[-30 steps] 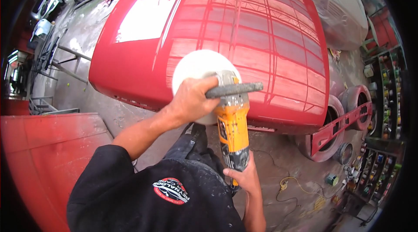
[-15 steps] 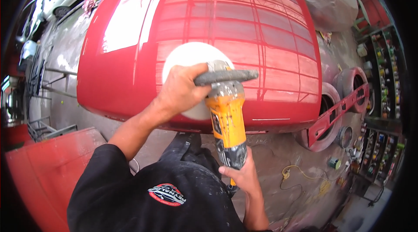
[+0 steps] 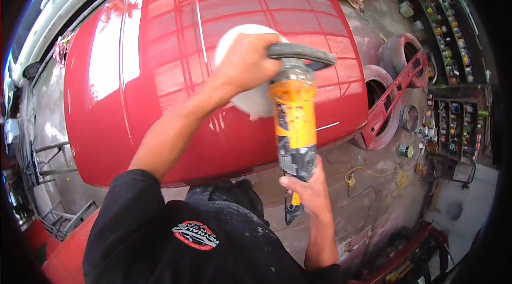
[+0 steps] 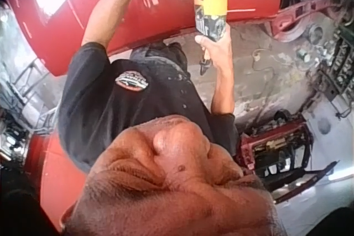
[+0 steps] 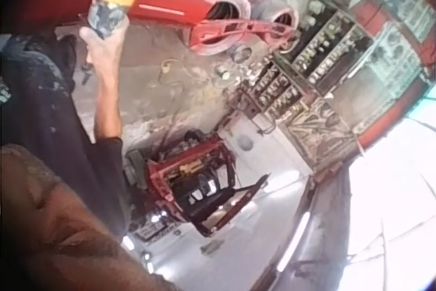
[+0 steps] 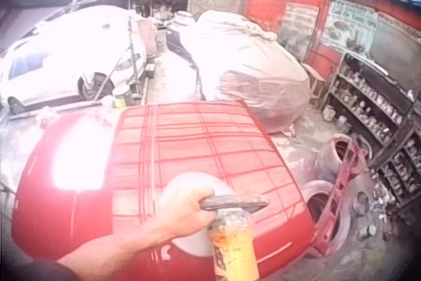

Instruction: Using a rotary buffer to polish a red car hood and applying wax by hand.

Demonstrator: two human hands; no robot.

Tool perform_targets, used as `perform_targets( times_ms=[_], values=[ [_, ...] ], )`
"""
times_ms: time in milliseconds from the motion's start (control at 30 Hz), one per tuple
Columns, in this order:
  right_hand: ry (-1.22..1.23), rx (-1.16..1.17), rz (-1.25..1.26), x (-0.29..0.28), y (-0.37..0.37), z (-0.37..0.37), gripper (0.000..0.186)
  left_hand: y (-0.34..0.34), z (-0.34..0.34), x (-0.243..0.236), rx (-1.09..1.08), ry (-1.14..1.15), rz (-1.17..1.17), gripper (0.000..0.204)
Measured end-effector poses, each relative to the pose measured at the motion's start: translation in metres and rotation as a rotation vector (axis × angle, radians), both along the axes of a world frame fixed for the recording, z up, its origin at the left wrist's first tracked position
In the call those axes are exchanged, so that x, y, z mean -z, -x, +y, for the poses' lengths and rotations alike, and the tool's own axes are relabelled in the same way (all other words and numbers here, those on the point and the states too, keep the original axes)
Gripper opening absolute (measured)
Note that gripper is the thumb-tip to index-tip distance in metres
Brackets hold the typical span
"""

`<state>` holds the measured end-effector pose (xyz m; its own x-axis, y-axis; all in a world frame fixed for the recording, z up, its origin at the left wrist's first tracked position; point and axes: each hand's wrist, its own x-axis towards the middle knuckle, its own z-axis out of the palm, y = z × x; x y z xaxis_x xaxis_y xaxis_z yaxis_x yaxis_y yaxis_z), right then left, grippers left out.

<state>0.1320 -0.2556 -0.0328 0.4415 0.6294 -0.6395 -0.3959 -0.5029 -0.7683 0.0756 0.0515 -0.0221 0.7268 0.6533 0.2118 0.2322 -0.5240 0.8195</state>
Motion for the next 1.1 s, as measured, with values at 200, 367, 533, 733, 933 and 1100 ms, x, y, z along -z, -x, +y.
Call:
perform_targets(
  times_ms=[200,367,533,733,933,1100],
  values=[
    [-0.024,0.261,-0.112,-0.001,-0.003,-0.033,0.064,-0.076,-0.033,0.007,0.193,0.017,-0.015,0.022],
    [0.013,0.273,-0.126,-0.007,-0.011,-0.041,0.065,-0.087,-0.047,0.008,0.155,0.077,-0.011,0.021],
    [-0.028,0.191,-0.091,-0.001,-0.002,-0.032,0.07,-0.051,-0.032,0.014,0.113,0.035,0.025,0.023],
    [-0.188,-0.09,-0.057,0.033,0.025,0.001,0.094,0.068,-0.01,0.017,-0.179,0.014,0.06,0.018],
    [-0.089,-0.35,-0.152,0.043,0.019,-0.004,0.099,0.11,-0.033,0.014,-0.329,0.11,0.094,0.017],
    [-0.141,-0.215,-0.157,0.057,0.032,-0.04,0.1,0.088,-0.053,0.014,-0.222,0.049,0.12,0.017]
  ],
)
